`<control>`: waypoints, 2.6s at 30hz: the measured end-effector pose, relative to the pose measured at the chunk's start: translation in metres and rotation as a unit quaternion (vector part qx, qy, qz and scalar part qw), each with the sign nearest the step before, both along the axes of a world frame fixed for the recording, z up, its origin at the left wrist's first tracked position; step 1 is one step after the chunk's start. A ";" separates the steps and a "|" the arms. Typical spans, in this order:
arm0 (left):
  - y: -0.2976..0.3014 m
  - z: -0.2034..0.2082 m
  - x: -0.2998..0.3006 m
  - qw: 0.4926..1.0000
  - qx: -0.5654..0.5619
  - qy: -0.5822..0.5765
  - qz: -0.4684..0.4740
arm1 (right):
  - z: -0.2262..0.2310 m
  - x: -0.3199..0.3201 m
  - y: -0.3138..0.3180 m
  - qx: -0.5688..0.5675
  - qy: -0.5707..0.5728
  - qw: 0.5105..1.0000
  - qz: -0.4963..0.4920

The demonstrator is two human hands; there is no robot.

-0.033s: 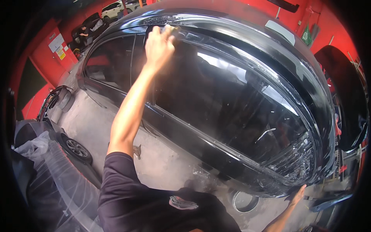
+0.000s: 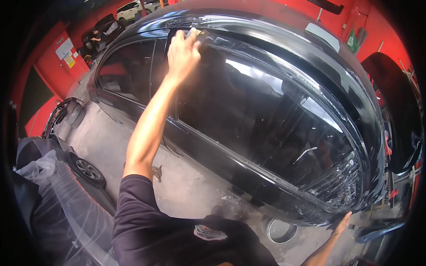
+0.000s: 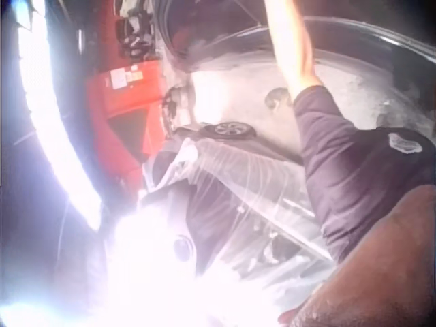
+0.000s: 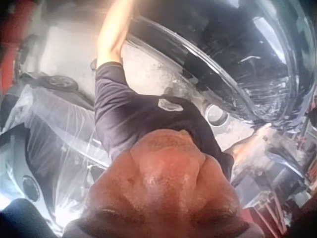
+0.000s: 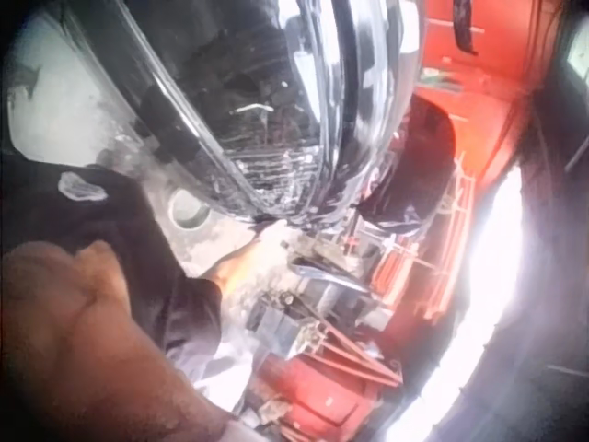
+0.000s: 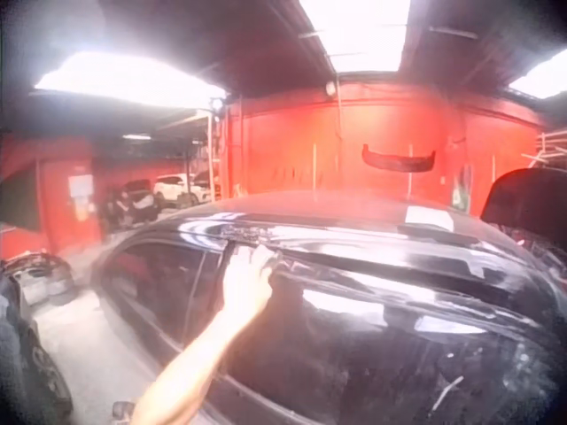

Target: The person applies a transparent protective film to the rear quarter panel of a black car. They use a squeegee to smooth the film and a purple cloth to wipe the surface, working methodically along the panel's curves and edges.

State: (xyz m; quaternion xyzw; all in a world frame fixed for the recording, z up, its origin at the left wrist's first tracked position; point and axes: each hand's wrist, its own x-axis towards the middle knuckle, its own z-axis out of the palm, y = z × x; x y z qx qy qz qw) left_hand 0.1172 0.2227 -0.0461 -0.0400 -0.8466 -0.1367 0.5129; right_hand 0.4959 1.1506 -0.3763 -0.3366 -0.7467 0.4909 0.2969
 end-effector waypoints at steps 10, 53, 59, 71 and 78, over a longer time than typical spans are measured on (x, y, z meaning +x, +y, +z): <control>0.002 0.018 -0.007 0.998 -0.056 0.014 0.036 | -0.007 0.008 0.003 -0.060 -0.044 0.997 0.028; -0.058 -0.016 -0.043 0.979 0.167 0.069 0.092 | 0.024 0.009 0.004 0.014 -0.059 0.998 0.018; -0.029 -0.032 -0.008 0.993 0.077 0.085 -0.040 | 0.036 -0.011 -0.027 -0.032 -0.052 0.997 0.048; -0.003 -0.030 -0.009 0.997 0.033 0.077 -0.003 | 0.034 -0.004 -0.039 -0.024 -0.051 0.998 0.038; -0.066 -0.009 -0.035 0.987 0.116 0.035 0.102 | 0.019 -0.006 -0.028 0.019 -0.052 0.998 0.016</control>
